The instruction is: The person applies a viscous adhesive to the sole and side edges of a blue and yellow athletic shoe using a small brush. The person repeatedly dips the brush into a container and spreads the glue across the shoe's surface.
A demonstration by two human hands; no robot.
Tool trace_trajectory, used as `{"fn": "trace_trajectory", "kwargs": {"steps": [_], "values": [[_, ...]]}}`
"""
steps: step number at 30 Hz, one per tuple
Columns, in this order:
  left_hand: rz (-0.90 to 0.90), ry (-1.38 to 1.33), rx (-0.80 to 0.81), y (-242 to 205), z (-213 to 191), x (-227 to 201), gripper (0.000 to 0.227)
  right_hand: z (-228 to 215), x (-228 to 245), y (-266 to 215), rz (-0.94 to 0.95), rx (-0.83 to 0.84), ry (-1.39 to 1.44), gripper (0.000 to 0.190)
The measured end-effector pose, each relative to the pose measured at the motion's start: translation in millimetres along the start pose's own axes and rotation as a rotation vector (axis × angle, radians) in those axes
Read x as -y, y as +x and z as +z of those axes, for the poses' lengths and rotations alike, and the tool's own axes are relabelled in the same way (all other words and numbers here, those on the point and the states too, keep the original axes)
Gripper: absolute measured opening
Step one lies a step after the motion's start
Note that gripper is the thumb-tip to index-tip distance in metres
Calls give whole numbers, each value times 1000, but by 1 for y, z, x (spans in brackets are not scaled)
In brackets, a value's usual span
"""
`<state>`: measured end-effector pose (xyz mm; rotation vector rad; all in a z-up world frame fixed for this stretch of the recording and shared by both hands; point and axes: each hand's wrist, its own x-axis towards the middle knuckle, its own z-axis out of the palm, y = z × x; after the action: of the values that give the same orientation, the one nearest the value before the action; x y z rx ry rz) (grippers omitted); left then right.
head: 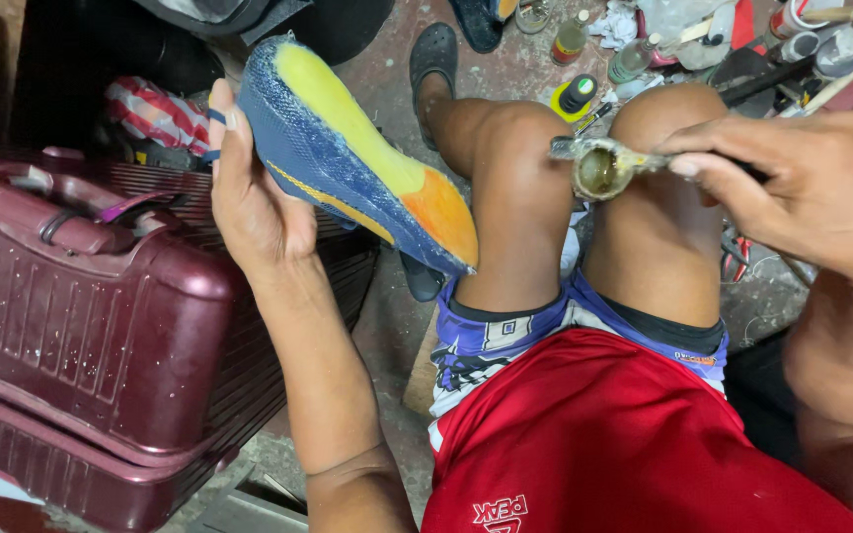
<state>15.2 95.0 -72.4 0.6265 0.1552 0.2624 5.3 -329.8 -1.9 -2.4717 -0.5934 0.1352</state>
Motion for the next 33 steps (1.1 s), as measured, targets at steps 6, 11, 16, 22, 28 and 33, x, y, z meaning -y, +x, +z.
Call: {"fn": "trace_trajectory", "kwargs": {"steps": [6,11,16,22,28,33], "values": [[96,266,141,-26,42,-13,94,-8,-30,-24,90,-251,455,25],[219,714,151,-46,81,-23,100,-23,-29,-22,156,-280,456,27],[316,1121,240,-65,96,-39,99,-18,5,-8,-109,-67,-259,21],[391,1436,421,-74,102,-59,100,18,12,18,-102,129,-619,16],[381,1128,298,-72,109,-61,100,58,-3,54,-198,270,-610,14],[327,458,214,-32,82,-64,95,20,-30,50,13,431,-586,32]]}}
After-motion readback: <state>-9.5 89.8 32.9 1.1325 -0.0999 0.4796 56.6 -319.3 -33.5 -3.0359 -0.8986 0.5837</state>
